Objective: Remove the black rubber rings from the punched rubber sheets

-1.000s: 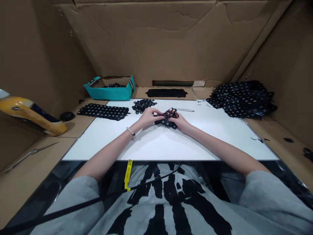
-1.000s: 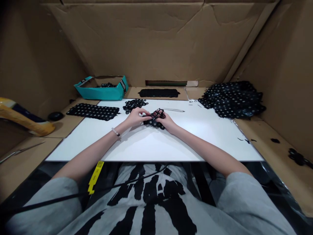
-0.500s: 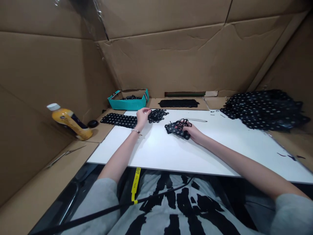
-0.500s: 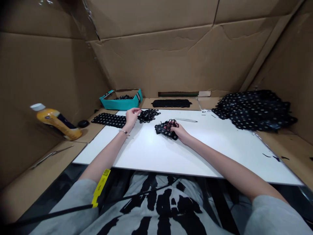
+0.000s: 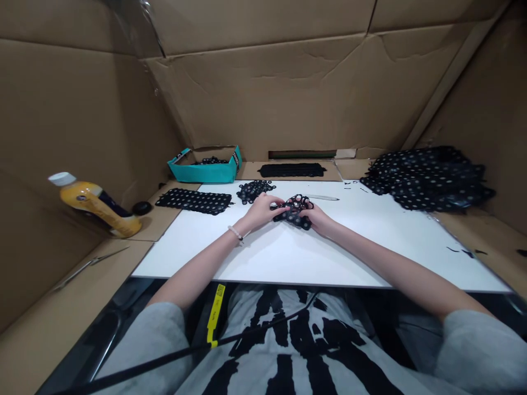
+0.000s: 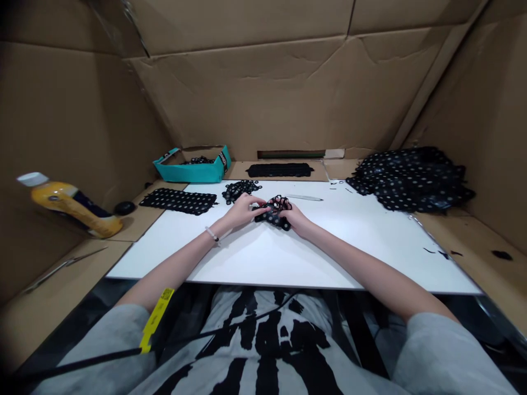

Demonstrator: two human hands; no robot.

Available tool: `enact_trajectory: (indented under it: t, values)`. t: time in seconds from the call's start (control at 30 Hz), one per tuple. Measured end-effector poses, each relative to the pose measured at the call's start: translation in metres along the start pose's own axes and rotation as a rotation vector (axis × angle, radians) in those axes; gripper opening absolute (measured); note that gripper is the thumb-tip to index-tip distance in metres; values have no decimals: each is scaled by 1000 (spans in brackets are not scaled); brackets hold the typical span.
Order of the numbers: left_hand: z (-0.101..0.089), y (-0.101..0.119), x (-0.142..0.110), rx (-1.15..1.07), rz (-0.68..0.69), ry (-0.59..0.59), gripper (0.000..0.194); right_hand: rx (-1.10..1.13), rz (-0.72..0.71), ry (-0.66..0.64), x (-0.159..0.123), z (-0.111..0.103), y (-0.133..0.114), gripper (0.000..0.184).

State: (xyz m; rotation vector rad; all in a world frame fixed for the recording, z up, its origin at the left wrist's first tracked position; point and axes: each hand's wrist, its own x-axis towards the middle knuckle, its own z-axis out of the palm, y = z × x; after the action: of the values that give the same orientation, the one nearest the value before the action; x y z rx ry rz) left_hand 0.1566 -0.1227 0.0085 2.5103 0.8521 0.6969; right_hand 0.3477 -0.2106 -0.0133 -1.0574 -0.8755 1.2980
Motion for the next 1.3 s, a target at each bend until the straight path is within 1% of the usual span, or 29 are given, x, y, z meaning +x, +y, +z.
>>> enact_trajectory:
  t: [0.07,0.13,0.2,0.27,0.37,0.43,0.53,0.63,0.83,1.0,1.13,1.3]
  values:
    - [9,3,-2,-70,3,7,37,-2,16,-35,-1,0,-2,42]
    - [14,3,-3,-118,-23,45,32,3,48,-66,-2,1,-6,35]
    - [15,2,-3,-104,-51,93,28,-14,73,-62,-3,1,-9,29]
    - [16,3,-4,-57,-56,131,26,-64,67,-51,-4,1,-12,28]
    - [18,5,-5,-49,-42,156,25,-142,23,-33,-5,0,-11,33]
    - [20,7,-5,-104,-59,159,22,-168,4,-11,-4,0,-8,34]
    - [24,9,-5,-253,-99,124,22,-186,1,23,-2,1,-3,33]
    - [27,9,-5,-340,-116,107,23,-174,5,20,0,0,0,32]
    - [26,14,-5,-226,-87,145,21,-266,67,54,2,-4,-1,21]
    - [24,15,-6,-224,-85,145,18,-235,28,8,3,-4,2,26]
    - [22,17,-8,-144,-56,140,16,-239,-2,0,3,-3,3,31]
    - [21,22,-11,-97,-16,140,15,-238,11,-21,2,-3,2,33]
